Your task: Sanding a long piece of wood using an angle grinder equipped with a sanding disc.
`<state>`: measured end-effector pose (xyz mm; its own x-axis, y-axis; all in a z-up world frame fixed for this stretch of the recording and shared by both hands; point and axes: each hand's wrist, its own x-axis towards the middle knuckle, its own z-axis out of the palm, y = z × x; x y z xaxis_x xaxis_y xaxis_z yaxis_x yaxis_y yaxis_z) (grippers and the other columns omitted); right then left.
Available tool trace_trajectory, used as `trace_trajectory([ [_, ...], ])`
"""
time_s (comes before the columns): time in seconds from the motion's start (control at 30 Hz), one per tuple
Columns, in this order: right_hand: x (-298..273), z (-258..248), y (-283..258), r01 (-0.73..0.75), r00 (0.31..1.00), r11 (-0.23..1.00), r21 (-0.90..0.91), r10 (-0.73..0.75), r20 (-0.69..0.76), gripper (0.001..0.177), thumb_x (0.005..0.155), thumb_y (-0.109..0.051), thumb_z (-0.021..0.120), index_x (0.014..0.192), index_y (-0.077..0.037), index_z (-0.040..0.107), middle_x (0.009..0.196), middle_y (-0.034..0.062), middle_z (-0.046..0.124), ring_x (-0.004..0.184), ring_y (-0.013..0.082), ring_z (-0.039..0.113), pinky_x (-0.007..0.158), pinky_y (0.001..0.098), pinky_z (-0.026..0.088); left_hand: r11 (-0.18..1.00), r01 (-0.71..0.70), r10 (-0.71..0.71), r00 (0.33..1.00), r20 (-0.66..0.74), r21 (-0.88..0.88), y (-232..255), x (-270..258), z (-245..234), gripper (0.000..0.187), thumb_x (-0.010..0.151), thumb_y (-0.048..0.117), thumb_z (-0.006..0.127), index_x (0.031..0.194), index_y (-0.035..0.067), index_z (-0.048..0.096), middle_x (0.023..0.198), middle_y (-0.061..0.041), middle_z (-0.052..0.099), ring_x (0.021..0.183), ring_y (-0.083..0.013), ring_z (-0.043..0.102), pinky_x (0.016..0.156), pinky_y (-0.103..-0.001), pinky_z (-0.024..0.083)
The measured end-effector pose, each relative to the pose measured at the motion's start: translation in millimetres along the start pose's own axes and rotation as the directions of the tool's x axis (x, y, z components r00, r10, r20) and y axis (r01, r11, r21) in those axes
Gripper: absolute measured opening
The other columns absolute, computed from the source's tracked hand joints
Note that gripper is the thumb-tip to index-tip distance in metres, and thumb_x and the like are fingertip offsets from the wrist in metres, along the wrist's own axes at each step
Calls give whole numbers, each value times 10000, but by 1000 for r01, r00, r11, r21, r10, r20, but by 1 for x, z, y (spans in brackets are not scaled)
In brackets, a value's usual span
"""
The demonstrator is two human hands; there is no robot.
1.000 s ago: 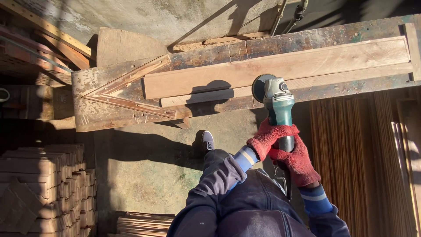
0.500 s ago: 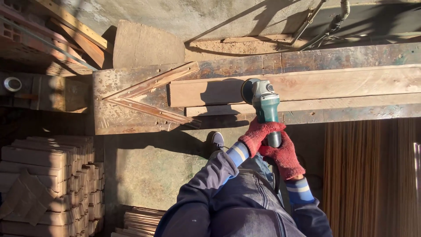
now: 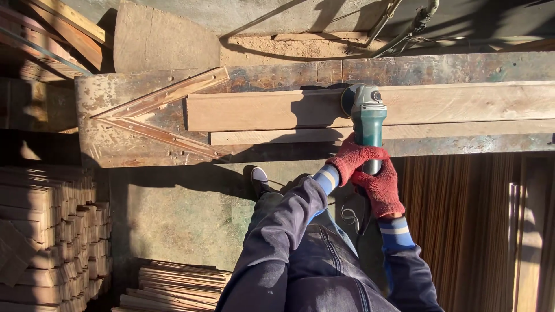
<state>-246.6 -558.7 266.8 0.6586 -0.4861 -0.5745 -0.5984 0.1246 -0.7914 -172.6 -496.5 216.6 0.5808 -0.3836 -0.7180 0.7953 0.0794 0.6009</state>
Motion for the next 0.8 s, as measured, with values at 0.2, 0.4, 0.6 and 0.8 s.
trace_trajectory([
  [0.2, 6, 1, -3, 8, 1000, 1000, -5, -8, -16, 560, 621, 26, 824, 1118, -62, 582, 760, 212, 635, 522, 313, 636, 405, 389, 585, 1000, 12, -12, 1000, 2, 1, 6, -5, 2, 782, 521, 222, 941, 1206, 74, 593, 1055, -194, 681, 1107, -404, 648, 993, -538, 476],
  [0.4, 16, 10, 13, -8, 1000, 999, -32, 8, -26, 565, 633, 34, 812, 1143, -79, 597, 764, 229, 627, 510, 332, 632, 404, 406, 587, 1000, 0, 0, 1000, -3, 25, 12, -3, -12, 757, 490, 236, 947, 1156, 96, 615, 993, -167, 689, 1051, -374, 673, 944, -513, 501],
  [0.6, 17, 29, 13, 3, 1000, 1000, -31, -3, 10, 563, 621, 13, 857, 1098, -54, 566, 762, 234, 639, 519, 348, 650, 411, 438, 598, 1000, -10, 10, 1000, -21, 15, 17, -1, -28, 741, 484, 219, 938, 1137, 94, 612, 974, -171, 684, 1035, -374, 671, 941, -506, 497],
  [0.8, 6, 41, 18, -17, 999, 999, -43, 16, -34, 551, 645, 3, 862, 1097, -23, 547, 762, 244, 624, 538, 350, 649, 435, 448, 606, 999, -17, 16, 1000, 23, 38, 7, 0, -42, 744, 489, 209, 937, 1154, 121, 617, 976, -137, 686, 1016, -351, 680, 913, -491, 515],
])
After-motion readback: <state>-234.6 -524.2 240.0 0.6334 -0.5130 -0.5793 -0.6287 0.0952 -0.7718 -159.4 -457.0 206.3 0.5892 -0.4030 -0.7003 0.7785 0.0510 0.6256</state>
